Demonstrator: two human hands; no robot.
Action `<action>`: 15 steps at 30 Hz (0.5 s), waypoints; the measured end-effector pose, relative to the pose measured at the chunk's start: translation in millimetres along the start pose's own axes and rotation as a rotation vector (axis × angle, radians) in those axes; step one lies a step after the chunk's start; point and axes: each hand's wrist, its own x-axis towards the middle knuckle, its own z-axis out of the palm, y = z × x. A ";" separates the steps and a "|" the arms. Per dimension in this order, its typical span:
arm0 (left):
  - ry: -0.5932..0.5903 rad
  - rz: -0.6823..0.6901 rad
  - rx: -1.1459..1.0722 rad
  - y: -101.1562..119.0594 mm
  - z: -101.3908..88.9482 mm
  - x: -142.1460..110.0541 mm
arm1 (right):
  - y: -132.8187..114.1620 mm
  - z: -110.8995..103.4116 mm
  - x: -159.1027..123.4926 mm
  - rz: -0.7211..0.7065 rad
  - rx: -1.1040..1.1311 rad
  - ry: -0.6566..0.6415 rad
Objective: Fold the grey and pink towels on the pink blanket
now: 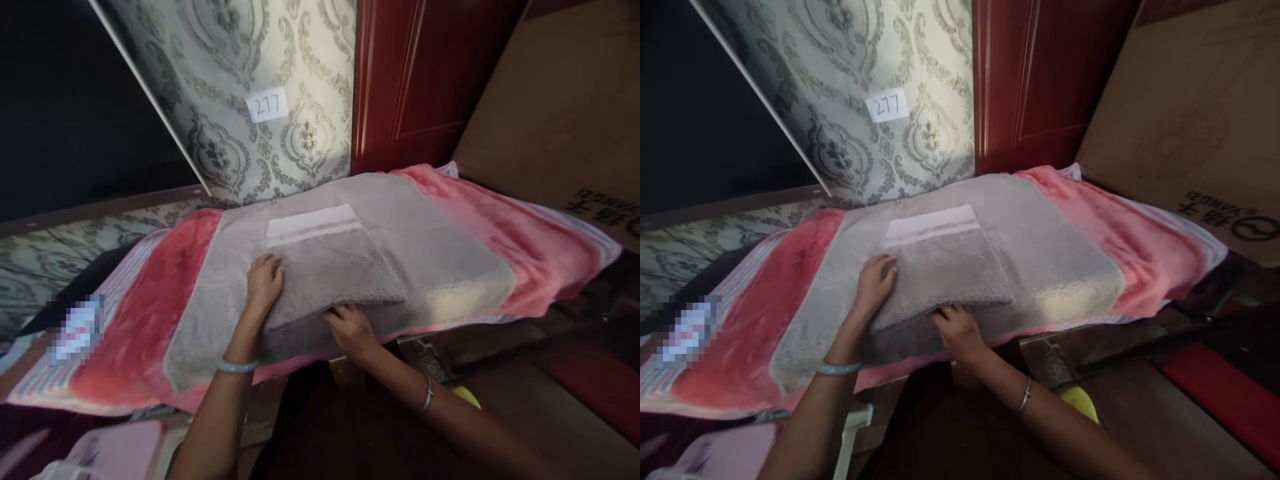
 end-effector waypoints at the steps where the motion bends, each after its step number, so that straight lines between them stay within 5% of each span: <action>1: -0.047 0.038 0.002 3.3 -2.4 6.6 | -1.1 0.5 0.7 0.006 0.006 0.003; 7: -0.344 0.107 0.104 20.3 3.7 70.7 | -6.7 5.8 4.9 0.034 0.081 0.091; 15: -0.420 0.015 0.211 17.7 40.7 144.0 | -9.2 7.3 5.4 0.059 0.176 0.159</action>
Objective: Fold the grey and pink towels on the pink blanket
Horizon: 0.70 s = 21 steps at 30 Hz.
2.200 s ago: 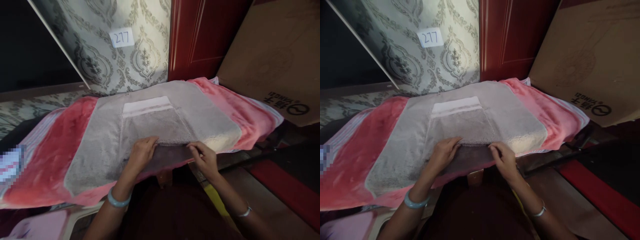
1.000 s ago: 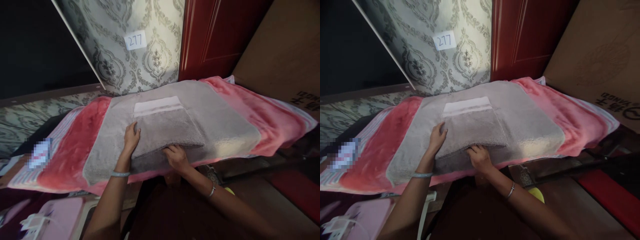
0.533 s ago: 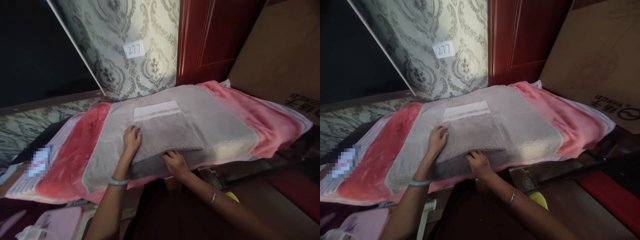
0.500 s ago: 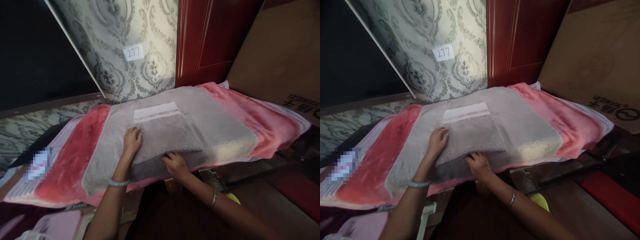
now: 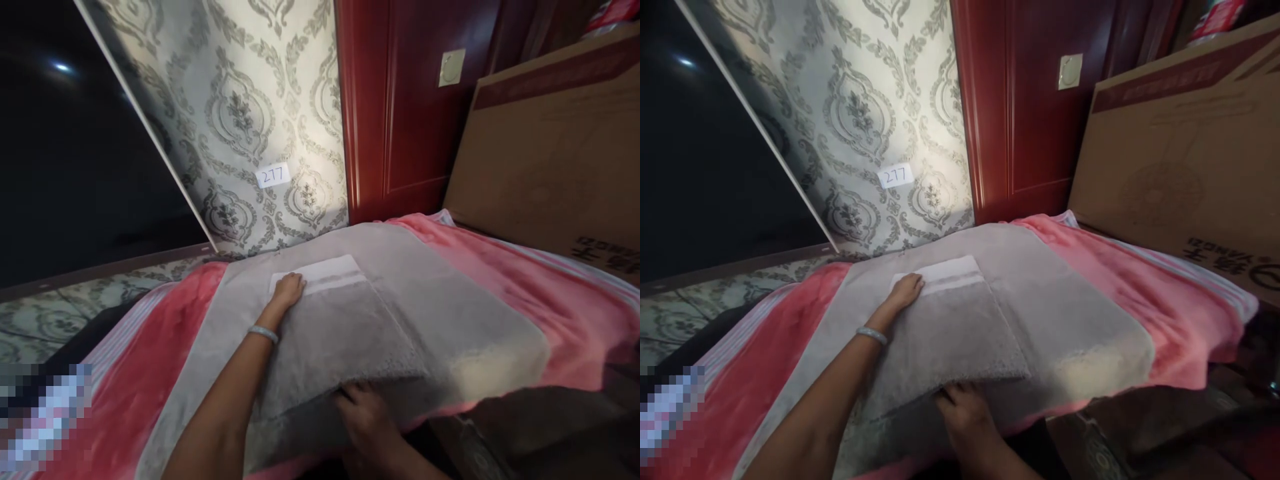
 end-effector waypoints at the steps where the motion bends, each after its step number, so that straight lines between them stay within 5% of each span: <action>1: -0.004 -0.007 0.004 -0.4 2.0 7.3 | 0.0 0.8 -0.1 0.000 0.013 0.017; 13: -0.107 -0.029 -0.085 -13.6 -2.0 88.4 | 16.0 31.6 -21.2 -0.048 -0.061 0.078; 18: -0.081 0.016 -0.131 -10.3 3.4 94.4 | 13.6 44.4 -23.4 0.027 -0.046 0.202; 21: -0.010 0.002 -0.132 -3.6 14.2 89.0 | 11.0 35.2 -17.1 0.042 -0.008 0.163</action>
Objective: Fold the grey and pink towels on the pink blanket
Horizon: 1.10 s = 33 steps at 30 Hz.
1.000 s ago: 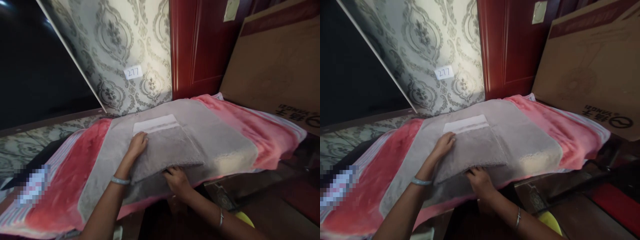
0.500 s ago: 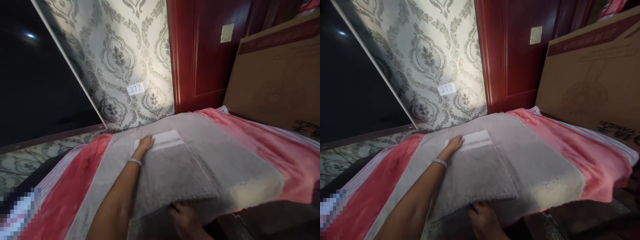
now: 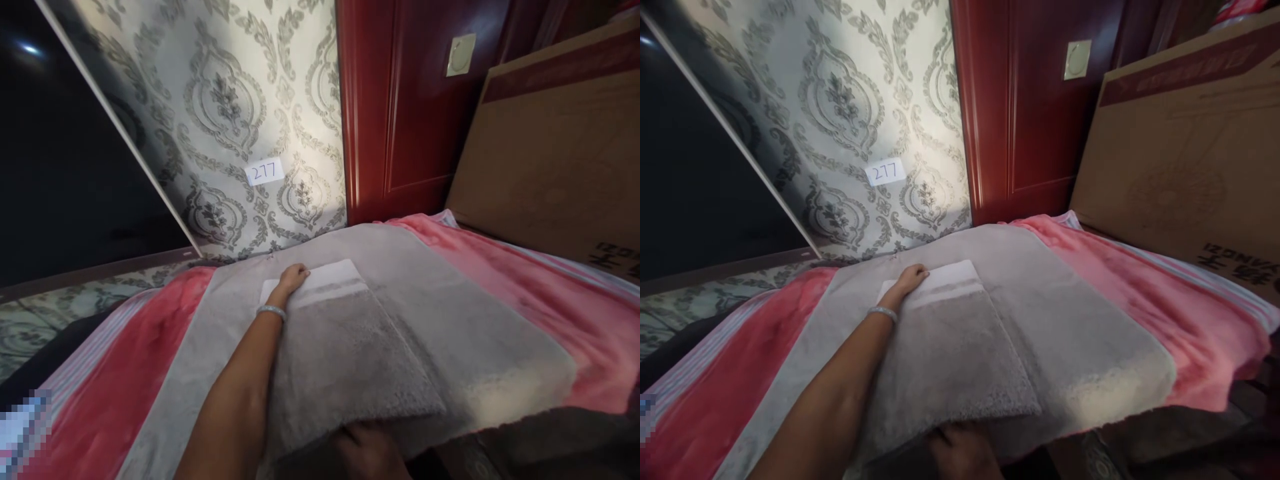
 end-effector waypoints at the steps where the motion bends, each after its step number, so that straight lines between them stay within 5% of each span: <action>1: 0.019 -0.012 0.006 1.9 3.8 -2.1 | -1.0 -5.9 4.4 -0.009 0.020 -0.054; 6: 0.064 -0.040 0.028 7.8 17.3 -4.7 | -3.7 -32.3 22.2 -0.008 0.099 -0.217; 12: 0.093 -0.016 0.031 7.3 24.6 2.0 | -2.3 -32.2 15.7 0.011 0.101 -0.289; 23: 0.141 -0.012 0.096 14.8 20.5 -5.0 | -3.7 -35.0 28.7 -0.022 0.198 -0.122; 33: 0.051 -0.005 0.155 23.9 8.8 -5.1 | -6.3 -33.9 23.3 -0.060 0.047 -0.285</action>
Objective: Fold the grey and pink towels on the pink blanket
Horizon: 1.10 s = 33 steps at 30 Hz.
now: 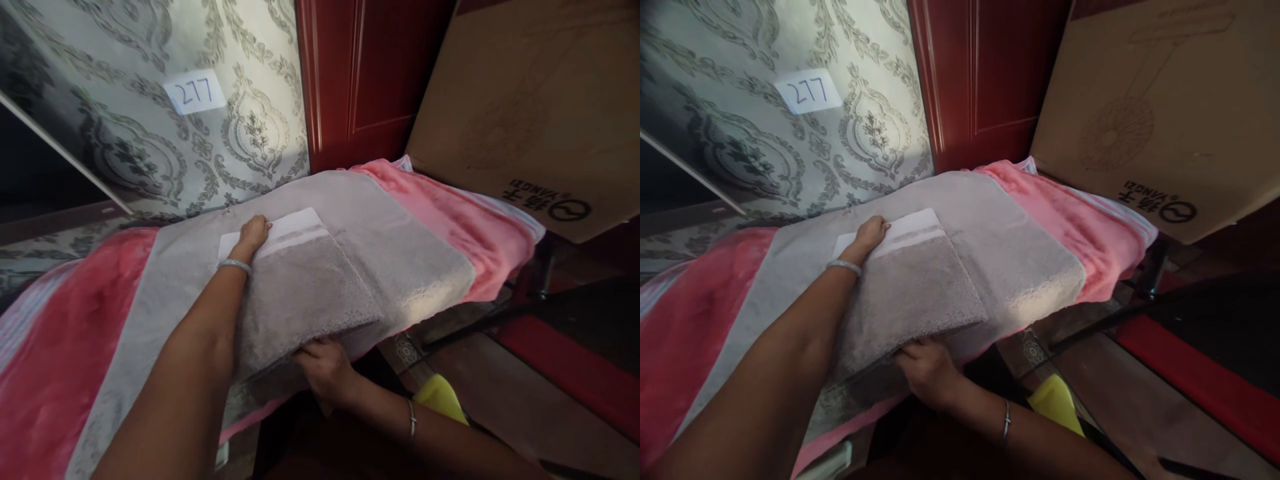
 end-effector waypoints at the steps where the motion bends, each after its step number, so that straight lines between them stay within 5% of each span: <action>1: 0.000 0.010 0.004 1.1 -2.6 -1.4 | -1.2 -4.7 -1.2 0.001 0.000 -0.017; 7: 0.043 0.227 0.030 16.0 -27.9 -34.0 | 4.1 -81.6 -2.6 -0.075 0.208 0.000; 10: -0.025 0.482 -0.009 26.8 -42.6 -80.3 | 25.7 -120.3 3.9 0.108 0.067 0.088; 12: -0.060 0.608 -0.063 32.8 -48.3 -123.9 | 43.9 -131.2 6.0 0.160 -0.022 0.034; 16: -0.101 0.634 -0.062 34.3 -36.4 -212.0 | 74.2 -122.6 -9.1 0.090 -0.126 -0.220; 19: -0.147 0.551 -0.047 27.5 -14.0 -246.9 | 87.0 -109.9 -27.9 0.087 -0.147 -0.270; 24: -0.145 0.524 -0.066 21.5 2.2 -247.3 | 90.2 -102.8 -37.3 0.137 -0.119 -0.229; 29: -0.152 0.512 -0.112 21.2 -8.4 -249.1 | 88.4 -103.5 -34.7 0.166 -0.097 -0.228; 33: -0.086 0.462 -0.158 8.3 -15.8 -276.0 | 90.1 -106.8 -35.6 0.208 -0.038 -0.208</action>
